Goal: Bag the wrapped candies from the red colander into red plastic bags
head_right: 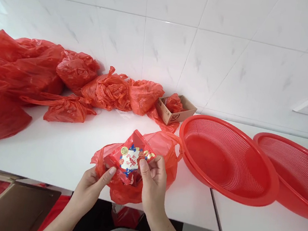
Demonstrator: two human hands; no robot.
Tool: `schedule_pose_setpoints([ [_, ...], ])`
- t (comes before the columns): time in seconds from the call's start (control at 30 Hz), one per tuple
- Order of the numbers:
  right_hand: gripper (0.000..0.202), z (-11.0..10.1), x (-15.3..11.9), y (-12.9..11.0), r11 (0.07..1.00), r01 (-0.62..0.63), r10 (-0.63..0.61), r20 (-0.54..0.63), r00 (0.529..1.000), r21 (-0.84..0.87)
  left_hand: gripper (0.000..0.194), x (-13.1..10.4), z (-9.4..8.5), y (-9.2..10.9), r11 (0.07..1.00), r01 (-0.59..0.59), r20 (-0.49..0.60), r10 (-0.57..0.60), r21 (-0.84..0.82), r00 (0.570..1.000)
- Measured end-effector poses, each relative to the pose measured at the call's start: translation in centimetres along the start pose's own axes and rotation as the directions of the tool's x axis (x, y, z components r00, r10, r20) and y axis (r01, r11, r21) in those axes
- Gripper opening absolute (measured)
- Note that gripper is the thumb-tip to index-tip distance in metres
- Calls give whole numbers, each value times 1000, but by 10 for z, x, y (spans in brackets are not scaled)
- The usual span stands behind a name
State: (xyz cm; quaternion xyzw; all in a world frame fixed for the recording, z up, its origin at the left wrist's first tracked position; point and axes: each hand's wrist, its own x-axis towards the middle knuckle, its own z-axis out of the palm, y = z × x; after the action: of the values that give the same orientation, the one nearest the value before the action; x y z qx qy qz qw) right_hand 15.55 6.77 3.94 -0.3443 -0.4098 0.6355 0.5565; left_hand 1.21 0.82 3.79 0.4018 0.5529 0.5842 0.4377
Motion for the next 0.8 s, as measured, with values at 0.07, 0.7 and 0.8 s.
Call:
schedule_pose_setpoints([
  [0.07, 29, 3, -1, -2, 996, -85, 83, 63, 995, 31, 34, 2, -3, -4, 1000, 12, 14, -12, 11, 1000],
  [0.7, 34, -20, 17, 3, 970, -245, 240, 163, 957, 12, 31, 11, -5, -6, 964, -102, 111, 76, 247, 991],
  [0.8, 31, -24, 23, 6, 972, -226, 219, 116, 969, 59, 28, 12, -7, -2, 949, -113, 141, 74, 294, 987],
])
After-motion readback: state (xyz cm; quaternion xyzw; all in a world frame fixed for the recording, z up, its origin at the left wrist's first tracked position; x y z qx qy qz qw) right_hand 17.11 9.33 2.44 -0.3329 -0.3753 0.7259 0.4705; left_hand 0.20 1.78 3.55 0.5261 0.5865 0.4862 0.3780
